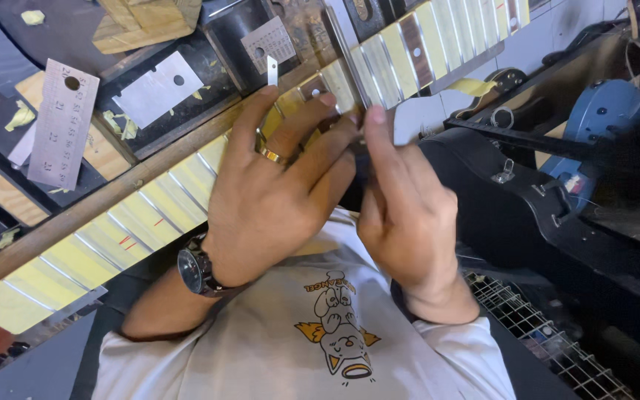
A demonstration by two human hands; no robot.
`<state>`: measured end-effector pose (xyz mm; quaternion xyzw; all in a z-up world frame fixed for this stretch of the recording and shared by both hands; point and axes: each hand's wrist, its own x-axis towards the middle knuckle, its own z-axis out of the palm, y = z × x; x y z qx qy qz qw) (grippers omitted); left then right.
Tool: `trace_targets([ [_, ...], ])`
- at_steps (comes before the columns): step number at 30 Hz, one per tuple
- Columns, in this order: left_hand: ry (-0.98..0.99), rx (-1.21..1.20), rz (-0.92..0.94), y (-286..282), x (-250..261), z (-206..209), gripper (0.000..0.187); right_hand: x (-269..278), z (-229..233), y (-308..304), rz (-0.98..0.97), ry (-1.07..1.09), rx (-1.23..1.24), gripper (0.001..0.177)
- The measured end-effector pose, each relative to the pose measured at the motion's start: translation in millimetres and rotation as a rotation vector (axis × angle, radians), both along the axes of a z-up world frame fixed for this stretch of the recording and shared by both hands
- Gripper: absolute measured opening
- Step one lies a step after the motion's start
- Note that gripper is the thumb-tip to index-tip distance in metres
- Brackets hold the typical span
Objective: The person uses a metal file to smooth the edges of the frets on a guitar neck. The fretboard is taped off to protect the wood, and the person works methodically along the length of the neck, filing each fret individually.
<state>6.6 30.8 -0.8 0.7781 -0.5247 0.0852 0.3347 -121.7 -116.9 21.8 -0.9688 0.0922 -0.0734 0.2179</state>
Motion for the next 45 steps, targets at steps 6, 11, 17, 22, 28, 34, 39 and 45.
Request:
trace_targets([
  [6, 0.028, -0.008, 0.015, 0.3, 1.8, 3.5, 0.02, -8.4, 14.8, -2.0, -0.001, 0.047, -0.038, 0.045],
  [11, 0.013, -0.006, 0.026, 0.6, 2.1, -1.4, 0.013, -25.2, 6.7, 4.4, -0.018, -0.036, 0.008, 0.042],
  [17, 0.017, -0.007, 0.062, -1.9, -0.7, 3.4, 0.023, 0.0, 10.9, 4.9, -0.017, -0.001, -0.045, 0.039],
  [22, 0.021, -0.024, 0.058, -2.4, 2.3, 3.2, 0.017, -31.2, 13.6, 5.8, -0.066, 0.012, -0.041, 0.043],
  [28, 0.015, -0.009, 0.072, -2.2, 1.2, 3.6, 0.023, -0.9, 13.9, 6.7, -0.045, 0.088, -0.103, 0.049],
  [34, 0.04, -0.019, 0.034, -1.7, 1.3, 3.6, 0.019, -11.0, 14.6, 6.8, -0.059, -0.016, -0.078, 0.038],
  [39, 0.06, -0.053, 0.105, -3.7, -3.7, 3.1, 0.018, 13.9, 15.2, 5.4, -0.301, -0.25, 0.201, 0.045],
  [45, 0.211, -0.147, 0.134, -5.3, -1.8, 8.0, 0.009, 67.3, 44.5, -39.5, -0.183, -0.408, 0.553, 0.026],
])
